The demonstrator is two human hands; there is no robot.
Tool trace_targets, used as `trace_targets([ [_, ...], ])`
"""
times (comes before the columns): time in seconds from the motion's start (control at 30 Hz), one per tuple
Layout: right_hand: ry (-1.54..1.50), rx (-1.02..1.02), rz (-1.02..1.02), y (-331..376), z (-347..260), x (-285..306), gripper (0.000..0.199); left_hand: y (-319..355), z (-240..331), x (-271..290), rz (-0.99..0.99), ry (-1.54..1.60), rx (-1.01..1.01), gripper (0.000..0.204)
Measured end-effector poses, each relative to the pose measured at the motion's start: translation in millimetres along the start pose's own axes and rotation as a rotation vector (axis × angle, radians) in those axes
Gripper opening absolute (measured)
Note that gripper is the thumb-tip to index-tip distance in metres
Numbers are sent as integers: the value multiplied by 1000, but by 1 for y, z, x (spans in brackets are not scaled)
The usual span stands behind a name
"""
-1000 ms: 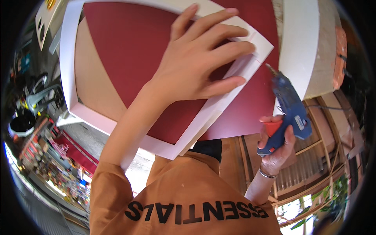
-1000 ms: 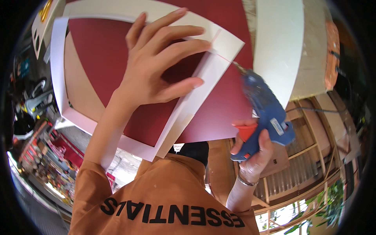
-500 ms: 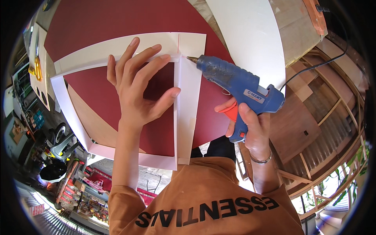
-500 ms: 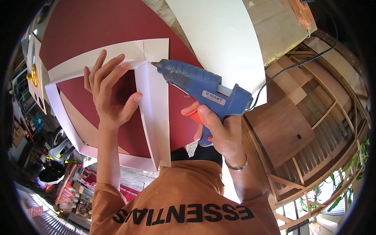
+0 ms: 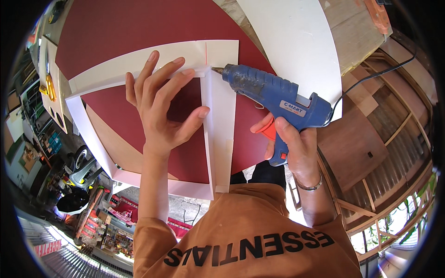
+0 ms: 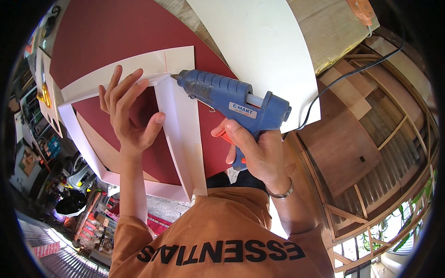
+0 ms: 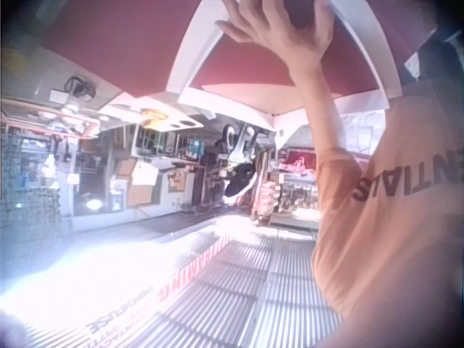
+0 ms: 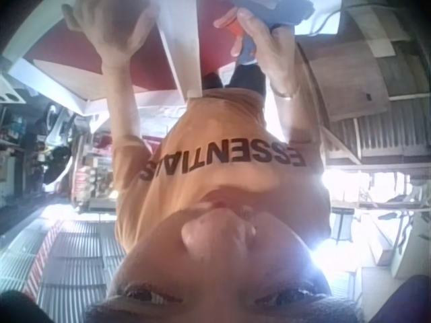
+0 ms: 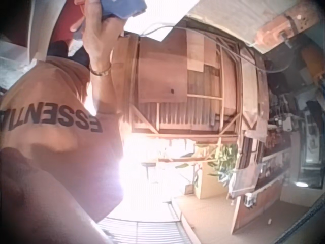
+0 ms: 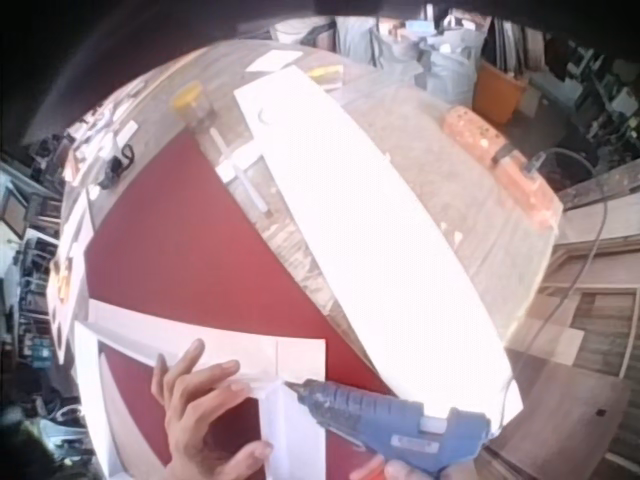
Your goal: The person assembles a white frame onto a red board using a hot glue gun. They apply glue to the frame edges and press the pieces together, then briefly pet a cat before resuming the gluing process.
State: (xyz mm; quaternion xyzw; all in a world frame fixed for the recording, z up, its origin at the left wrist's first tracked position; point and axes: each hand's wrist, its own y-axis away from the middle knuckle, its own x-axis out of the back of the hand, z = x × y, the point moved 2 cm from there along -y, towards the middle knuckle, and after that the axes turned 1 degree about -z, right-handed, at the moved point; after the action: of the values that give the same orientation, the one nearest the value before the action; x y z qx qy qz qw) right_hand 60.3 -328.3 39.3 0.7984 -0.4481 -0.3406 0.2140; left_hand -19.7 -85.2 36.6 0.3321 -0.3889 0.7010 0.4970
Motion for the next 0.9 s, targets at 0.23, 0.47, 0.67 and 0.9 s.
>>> trace_targets([
  [0.23, 23, -25, 13, -2, -1, -2, 26, 0, -1, -1, 9, 4, -3, 51],
  [0.47, 42, -37, 29, 1, 2, 0, 27, 1, -2, -1, 9, 11, -6, 51],
  [0.67, 48, -24, 27, 2, 3, 1, 27, 1, -1, -1, 13, 12, -6, 51],
  [0.9, 61, -39, 28, 0, 2, 1, 26, 1, -2, -1, 9, 10, -8, 51],
])
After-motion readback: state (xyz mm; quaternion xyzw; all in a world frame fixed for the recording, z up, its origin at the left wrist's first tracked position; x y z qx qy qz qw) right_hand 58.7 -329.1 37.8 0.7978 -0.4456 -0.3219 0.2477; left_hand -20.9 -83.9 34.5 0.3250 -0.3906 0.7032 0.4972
